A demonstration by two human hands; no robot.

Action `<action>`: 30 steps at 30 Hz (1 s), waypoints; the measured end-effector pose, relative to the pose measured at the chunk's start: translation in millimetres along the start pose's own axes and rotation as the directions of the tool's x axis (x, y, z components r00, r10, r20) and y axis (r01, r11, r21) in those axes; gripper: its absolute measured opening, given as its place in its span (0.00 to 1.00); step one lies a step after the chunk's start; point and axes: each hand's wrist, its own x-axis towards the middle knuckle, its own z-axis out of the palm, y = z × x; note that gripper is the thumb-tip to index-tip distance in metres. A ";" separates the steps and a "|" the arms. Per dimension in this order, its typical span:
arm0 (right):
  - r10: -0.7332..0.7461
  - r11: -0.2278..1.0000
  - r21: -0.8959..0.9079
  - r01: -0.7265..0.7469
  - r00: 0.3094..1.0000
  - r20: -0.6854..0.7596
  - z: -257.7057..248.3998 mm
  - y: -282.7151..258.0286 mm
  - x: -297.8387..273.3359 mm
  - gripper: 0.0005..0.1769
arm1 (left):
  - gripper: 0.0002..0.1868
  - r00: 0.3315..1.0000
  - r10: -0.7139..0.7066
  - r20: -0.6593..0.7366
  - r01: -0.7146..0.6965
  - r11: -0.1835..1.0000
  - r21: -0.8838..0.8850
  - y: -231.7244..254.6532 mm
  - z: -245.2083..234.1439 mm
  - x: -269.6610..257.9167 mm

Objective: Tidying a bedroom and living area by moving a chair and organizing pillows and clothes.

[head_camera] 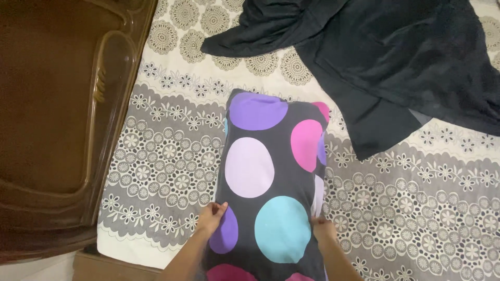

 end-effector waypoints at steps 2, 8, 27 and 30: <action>0.014 0.998 0.052 -0.018 0.998 0.068 3.1 -7.0 -1.7 0.24 | 0.29 0.999 -0.038 0.010 0.039 0.998 -0.050 -3.4 -1.0 1.2; -0.158 0.918 0.372 0.135 0.987 0.033 -2.2 -33.6 -10.3 0.32 | 0.51 0.998 -0.050 0.039 0.060 0.951 -0.302 17.5 0.0 10.7; 0.050 0.884 0.457 -0.102 0.991 0.125 -39.5 -98.7 -90.5 0.60 | 0.71 0.962 -0.180 0.204 0.246 0.896 -0.369 105.8 -22.3 -14.3; 0.100 0.857 0.497 -0.136 0.990 0.098 -45.7 -107.0 -106.7 0.58 | 0.72 0.975 -0.188 0.116 0.220 0.874 -0.433 99.8 -24.7 -11.4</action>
